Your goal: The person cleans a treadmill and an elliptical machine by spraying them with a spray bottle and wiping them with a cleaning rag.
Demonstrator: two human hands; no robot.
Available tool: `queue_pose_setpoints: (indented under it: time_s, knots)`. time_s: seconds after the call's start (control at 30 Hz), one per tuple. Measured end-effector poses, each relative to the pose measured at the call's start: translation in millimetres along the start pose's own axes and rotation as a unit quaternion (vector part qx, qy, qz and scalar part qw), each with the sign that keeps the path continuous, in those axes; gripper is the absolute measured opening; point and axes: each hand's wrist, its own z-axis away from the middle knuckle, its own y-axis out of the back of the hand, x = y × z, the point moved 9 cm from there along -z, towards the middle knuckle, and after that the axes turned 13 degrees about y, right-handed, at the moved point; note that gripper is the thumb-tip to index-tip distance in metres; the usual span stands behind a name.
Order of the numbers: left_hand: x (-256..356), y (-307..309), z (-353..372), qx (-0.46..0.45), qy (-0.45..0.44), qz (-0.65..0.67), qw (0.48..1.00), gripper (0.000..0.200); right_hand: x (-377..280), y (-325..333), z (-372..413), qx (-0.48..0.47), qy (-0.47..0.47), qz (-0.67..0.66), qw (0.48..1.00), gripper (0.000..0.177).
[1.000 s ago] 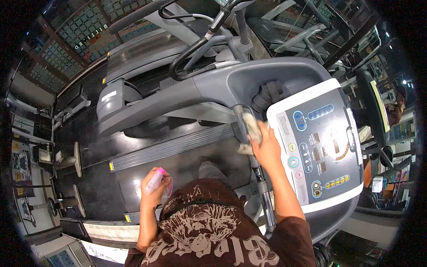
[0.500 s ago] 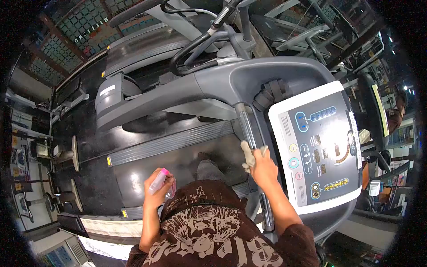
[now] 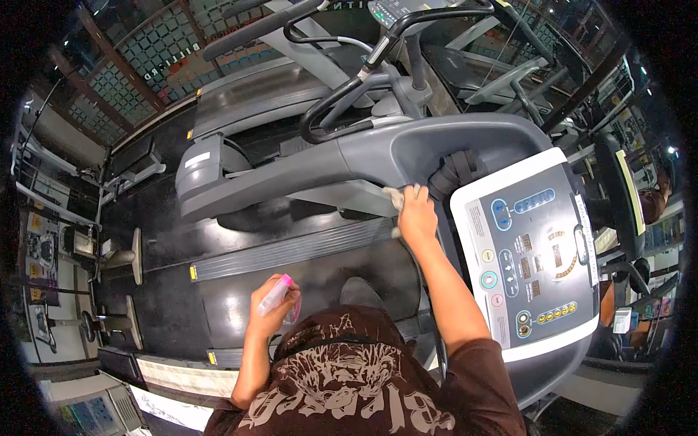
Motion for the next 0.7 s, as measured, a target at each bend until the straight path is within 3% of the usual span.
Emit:
queue_pose_setpoints:
  time_s: [0.2,0.43,0.53,0.7]
  knots:
    - [-3.7,-8.1,12.7,-0.014,0.003,0.008,1.0,0.014,1.8,-0.9,-18.5,0.01,-0.005,-0.031,0.999,0.054]
    - [-9.6,13.9,17.7,0.03,0.003,-0.002,1.0,0.014,6.2,28.2,101.6,-0.093,-0.053,-0.088,0.99,0.052]
    - [-12.7,30.1,14.1,0.051,0.012,0.027,0.998,0.013,7.5,40.0,120.5,-0.057,-0.086,-0.099,0.99,0.05]
    - [-12.4,50.9,7.9,0.076,-0.02,0.029,0.996,0.013,13.1,24.7,75.7,0.008,-0.081,-0.072,0.994,0.045]
